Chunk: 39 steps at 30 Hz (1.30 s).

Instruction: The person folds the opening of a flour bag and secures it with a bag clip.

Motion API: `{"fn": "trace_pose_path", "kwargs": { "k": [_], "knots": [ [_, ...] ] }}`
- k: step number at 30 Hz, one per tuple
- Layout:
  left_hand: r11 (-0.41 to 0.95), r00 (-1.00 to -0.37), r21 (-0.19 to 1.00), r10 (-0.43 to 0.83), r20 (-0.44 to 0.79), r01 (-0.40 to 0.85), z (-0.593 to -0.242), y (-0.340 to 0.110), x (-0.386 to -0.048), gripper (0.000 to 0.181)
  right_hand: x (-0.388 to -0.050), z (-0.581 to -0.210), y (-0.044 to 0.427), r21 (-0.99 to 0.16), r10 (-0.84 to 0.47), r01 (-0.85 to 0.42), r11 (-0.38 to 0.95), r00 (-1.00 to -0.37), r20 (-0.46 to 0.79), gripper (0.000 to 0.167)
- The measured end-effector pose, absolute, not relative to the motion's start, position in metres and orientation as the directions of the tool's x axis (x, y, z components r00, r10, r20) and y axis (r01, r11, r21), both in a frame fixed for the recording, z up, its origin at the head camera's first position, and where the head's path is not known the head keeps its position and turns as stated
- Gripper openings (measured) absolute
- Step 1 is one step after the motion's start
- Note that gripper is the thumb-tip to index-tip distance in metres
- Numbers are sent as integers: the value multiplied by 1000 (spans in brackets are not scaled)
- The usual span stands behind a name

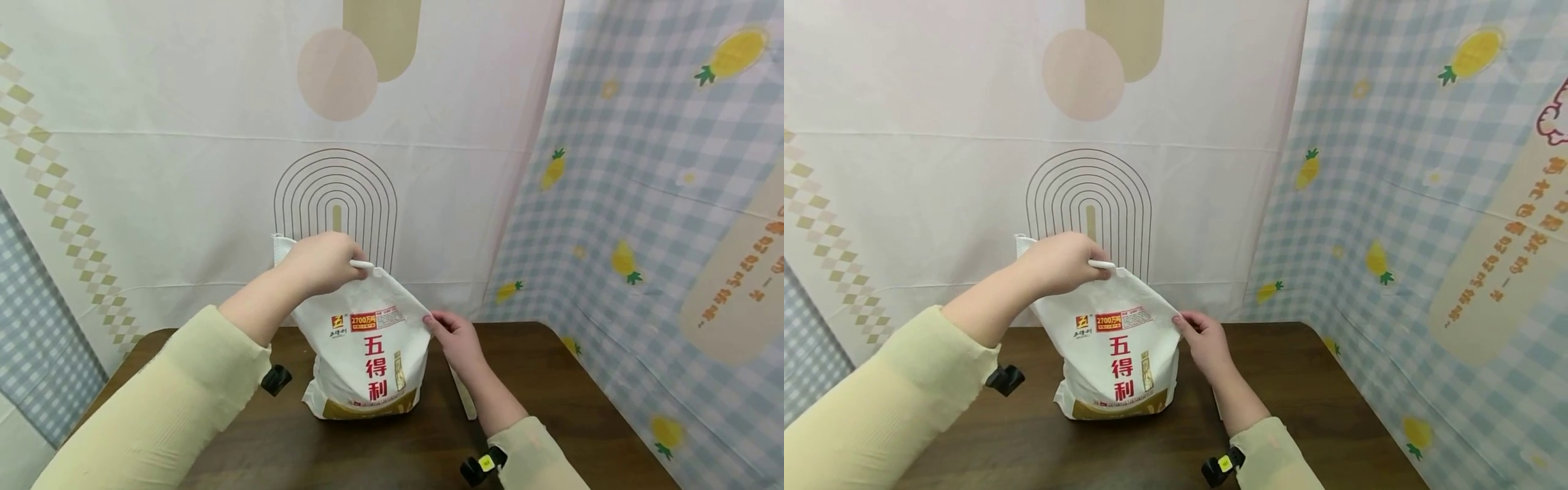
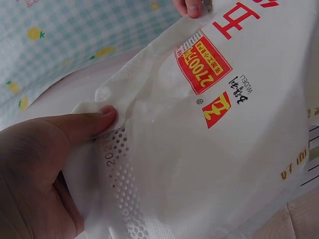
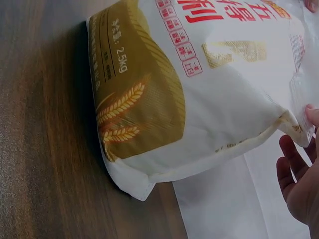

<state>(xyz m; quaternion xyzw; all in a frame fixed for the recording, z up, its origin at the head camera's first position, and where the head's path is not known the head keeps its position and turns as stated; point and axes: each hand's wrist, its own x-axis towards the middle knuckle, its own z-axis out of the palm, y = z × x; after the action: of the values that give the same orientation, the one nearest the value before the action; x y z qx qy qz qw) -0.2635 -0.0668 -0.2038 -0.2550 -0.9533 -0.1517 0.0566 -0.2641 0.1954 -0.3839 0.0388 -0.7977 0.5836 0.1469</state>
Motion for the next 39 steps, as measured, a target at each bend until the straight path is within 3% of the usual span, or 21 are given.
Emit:
{"fn": "trace_pose_path", "kwargs": {
  "k": [6, 17, 27, 39],
  "knots": [
    [830, -862, 240, 465, 201, 503, -208, -68, -264, 11, -261, -386, 191, -946, 91, -233, 224, -962, 258, 25],
    [827, -853, 220, 475, 217, 517, -209, -67, -264, 13, -258, -387, 194, -950, 78, -240, 201, -963, 259, 28],
    [835, -857, 214, 464, 223, 507, -209, -68, -261, 14, -255, -399, 204, -933, 104, -238, 271, -956, 274, 32],
    [834, -860, 223, 459, 224, 504, -209, -69, -259, 16, -242, -424, 229, -906, 31, -269, 327, -955, 295, 27]
  ]
}}
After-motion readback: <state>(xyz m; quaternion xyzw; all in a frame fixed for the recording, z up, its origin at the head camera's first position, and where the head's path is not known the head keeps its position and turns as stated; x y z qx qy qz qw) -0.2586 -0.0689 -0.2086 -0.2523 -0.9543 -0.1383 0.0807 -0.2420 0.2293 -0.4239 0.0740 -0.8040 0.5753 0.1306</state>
